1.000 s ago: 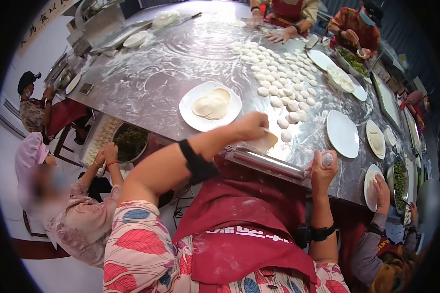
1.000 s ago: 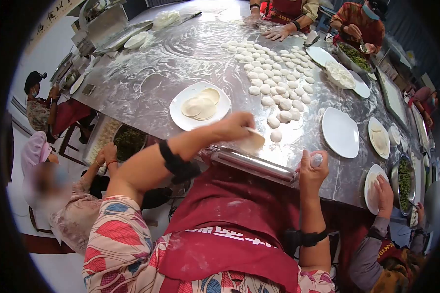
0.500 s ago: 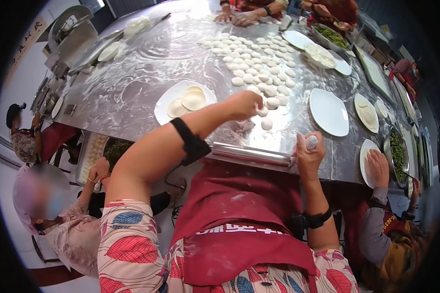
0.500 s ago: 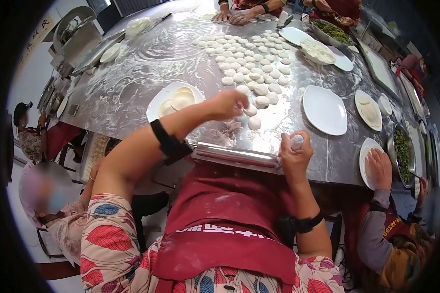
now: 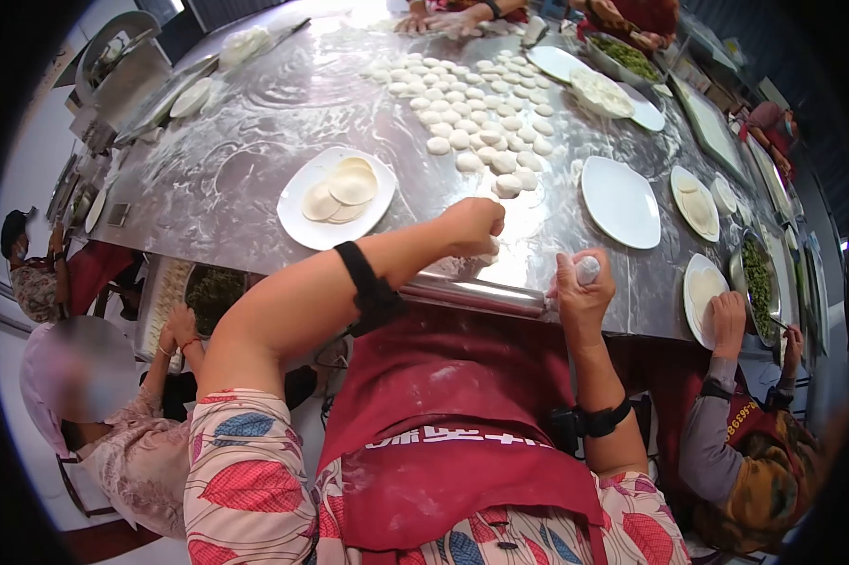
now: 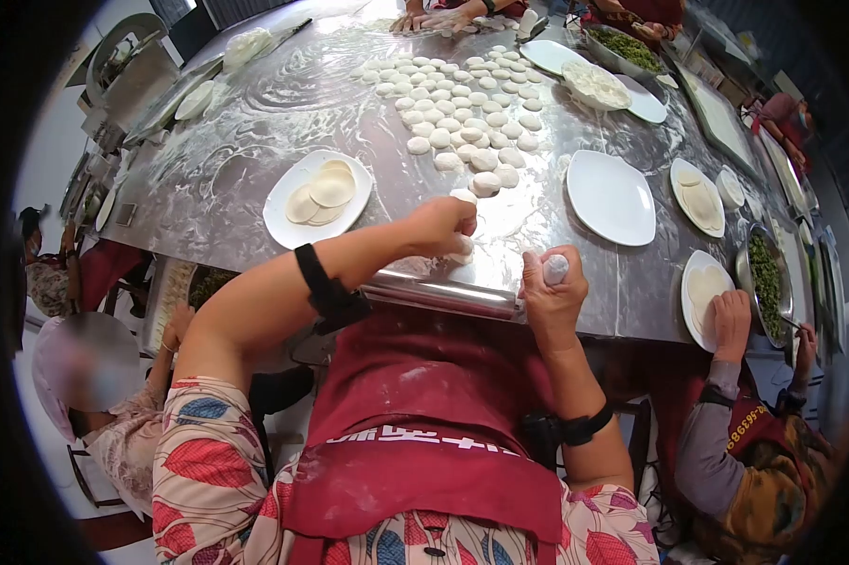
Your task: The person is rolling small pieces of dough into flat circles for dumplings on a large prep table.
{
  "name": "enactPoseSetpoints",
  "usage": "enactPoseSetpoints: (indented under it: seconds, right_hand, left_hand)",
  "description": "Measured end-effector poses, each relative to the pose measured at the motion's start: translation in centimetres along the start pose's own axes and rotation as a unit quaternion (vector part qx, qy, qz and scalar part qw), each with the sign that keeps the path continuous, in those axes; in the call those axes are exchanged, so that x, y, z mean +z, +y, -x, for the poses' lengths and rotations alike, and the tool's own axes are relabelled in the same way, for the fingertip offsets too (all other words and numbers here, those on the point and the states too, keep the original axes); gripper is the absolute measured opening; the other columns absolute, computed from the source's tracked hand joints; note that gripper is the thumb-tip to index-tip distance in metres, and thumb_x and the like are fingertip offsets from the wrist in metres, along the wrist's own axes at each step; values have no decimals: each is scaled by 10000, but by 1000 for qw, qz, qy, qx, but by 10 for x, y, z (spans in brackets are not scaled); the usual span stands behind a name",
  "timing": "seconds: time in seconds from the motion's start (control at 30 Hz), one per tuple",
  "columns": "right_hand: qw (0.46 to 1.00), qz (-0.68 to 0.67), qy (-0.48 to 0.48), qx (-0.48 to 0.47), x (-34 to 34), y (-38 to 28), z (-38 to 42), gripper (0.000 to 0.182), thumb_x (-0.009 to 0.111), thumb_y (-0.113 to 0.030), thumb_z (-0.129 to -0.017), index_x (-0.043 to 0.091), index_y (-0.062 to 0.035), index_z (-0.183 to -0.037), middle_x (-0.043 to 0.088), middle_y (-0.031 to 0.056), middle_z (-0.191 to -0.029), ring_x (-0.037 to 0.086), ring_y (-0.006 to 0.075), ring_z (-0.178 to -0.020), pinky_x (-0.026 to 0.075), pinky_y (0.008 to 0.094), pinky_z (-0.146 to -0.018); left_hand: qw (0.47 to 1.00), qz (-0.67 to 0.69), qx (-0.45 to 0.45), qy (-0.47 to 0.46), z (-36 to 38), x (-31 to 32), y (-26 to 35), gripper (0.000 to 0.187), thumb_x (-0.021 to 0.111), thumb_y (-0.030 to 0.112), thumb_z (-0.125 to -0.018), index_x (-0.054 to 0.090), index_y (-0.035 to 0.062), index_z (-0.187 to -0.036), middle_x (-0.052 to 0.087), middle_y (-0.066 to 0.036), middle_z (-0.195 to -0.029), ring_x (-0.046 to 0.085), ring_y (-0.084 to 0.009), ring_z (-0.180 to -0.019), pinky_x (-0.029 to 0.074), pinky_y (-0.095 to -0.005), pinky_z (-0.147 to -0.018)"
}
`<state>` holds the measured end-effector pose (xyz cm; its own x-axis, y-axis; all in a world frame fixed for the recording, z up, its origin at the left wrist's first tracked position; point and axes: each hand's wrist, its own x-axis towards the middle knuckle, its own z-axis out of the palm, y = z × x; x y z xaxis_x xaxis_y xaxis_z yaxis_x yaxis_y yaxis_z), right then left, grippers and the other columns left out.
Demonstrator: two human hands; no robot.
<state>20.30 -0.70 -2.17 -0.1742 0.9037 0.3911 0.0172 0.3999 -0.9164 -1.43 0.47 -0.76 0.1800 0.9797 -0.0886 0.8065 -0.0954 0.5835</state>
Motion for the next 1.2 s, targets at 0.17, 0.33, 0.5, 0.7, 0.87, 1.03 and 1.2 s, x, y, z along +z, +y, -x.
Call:
enactPoseSetpoints:
  seconds: [0.17,0.33,0.5,0.7,0.87,1.03,1.2]
  right_hand:
    - [999,22,2,32,1,-5,-1,180,621,-17,-860,453,-51,-807,509,14,-553,498,68,-448,380,233,-395]
    - [998,55,20,1,23,23,-54,196,648,-35,-829,457,-36,-783,503,28,-545,501,99,-428,385,253,-394]
    - [996,83,-1,-17,29,29,-71,206,663,-47,-817,461,-30,-784,509,34,-545,504,115,-422,397,269,-402]
    - [1000,24,13,0,4,5,-14,170,641,-21,-823,472,-25,-806,536,33,-577,518,97,-446,385,252,-391]
    - [990,124,43,-46,22,37,-58,179,662,-66,-811,490,-18,-793,549,67,-601,501,126,-477,403,287,-450]
    - [996,83,28,9,14,17,-39,175,659,-58,-815,488,-26,-790,543,66,-571,523,126,-445,407,287,-425]
    - [998,47,23,24,9,4,-17,183,641,-49,-828,463,-33,-786,522,44,-543,521,117,-435,390,275,-394]
  left_hand:
    - [993,113,-37,12,7,-2,-16,173,732,88,-669,710,51,-837,684,-94,-787,654,-183,-728,512,-307,-669]
    - [994,62,-56,74,10,8,-3,153,724,86,-678,729,54,-828,695,-122,-789,671,-215,-741,518,-322,-688]
    - [994,34,-59,91,3,11,-1,147,706,89,-665,723,38,-801,681,-156,-762,670,-251,-730,513,-337,-690]
    - [986,105,-115,50,17,8,-6,107,666,92,-671,653,14,-742,653,-138,-701,646,-234,-685,500,-327,-653]
    - [992,54,-91,74,14,14,0,131,661,121,-729,634,8,-789,656,-136,-755,639,-242,-760,493,-341,-698]
    - [996,39,-49,-59,5,4,-4,194,672,116,-732,639,12,-892,664,-140,-860,641,-243,-775,492,-345,-700]
    - [994,95,-16,-59,12,1,-14,124,651,85,-737,647,10,-836,664,-142,-817,635,-241,-790,487,-343,-702]
